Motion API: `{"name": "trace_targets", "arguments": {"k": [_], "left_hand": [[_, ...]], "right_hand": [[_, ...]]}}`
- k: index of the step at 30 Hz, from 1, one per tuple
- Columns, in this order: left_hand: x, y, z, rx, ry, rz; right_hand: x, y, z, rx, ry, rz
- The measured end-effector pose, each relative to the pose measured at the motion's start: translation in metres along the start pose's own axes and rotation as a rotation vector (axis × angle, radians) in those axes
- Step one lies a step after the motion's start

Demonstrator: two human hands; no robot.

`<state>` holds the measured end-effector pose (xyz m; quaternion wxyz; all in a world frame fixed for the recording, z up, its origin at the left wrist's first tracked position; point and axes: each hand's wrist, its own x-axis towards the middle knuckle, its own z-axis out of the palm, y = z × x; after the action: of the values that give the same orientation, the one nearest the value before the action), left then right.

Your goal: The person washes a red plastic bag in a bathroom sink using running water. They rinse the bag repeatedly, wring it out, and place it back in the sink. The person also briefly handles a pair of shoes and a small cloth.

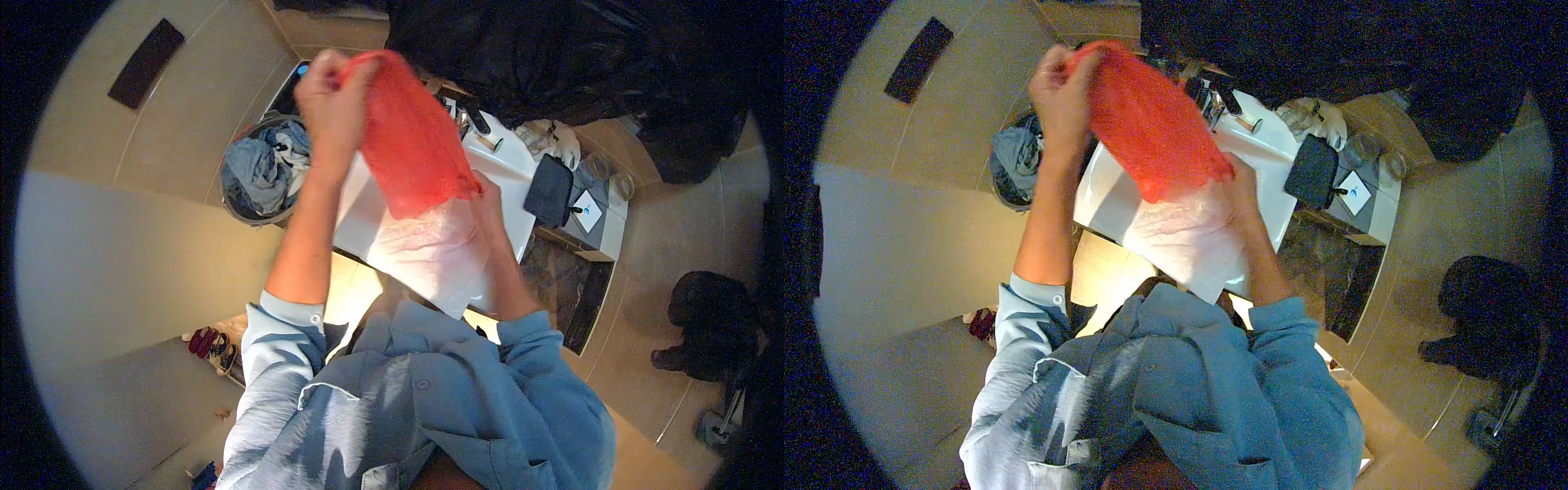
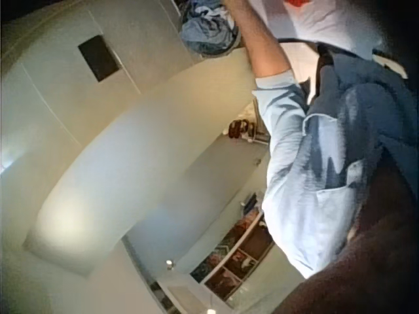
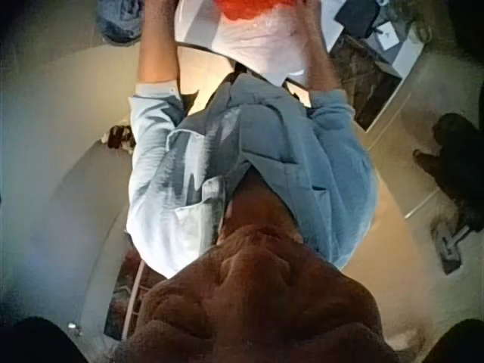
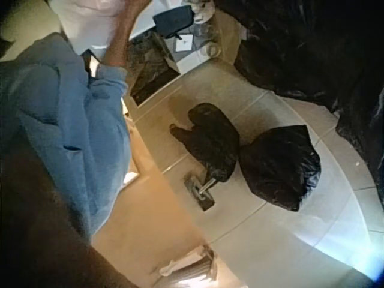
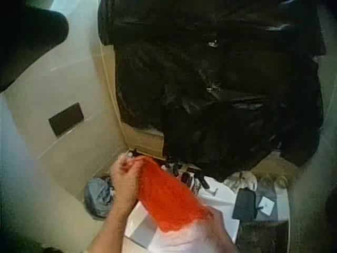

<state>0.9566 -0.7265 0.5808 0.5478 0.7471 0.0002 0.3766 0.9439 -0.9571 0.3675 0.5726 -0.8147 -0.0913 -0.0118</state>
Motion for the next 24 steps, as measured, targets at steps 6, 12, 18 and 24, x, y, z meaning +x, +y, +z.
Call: {"name": "trace_targets", "arguments": {"k": [6, 12, 18, 24], "left_hand": [[-0.028, -0.101, -0.072, 0.170, 0.305, -0.258], [-0.048, -0.150, -0.116, 0.070, 0.313, -0.436], [-0.049, -0.105, -0.089, -0.267, 0.221, -0.668], [-0.113, -0.147, -0.104, -0.033, 0.080, -0.785]], "right_hand": [[0.036, 0.009, -0.057, -0.092, 0.286, -0.037], [0.022, 0.021, -0.019, -0.216, 0.205, -0.248], [-0.017, 0.005, 0.104, -0.116, -0.402, -0.073], [-0.024, -0.039, 0.166, -0.478, -0.311, -0.091]]}}
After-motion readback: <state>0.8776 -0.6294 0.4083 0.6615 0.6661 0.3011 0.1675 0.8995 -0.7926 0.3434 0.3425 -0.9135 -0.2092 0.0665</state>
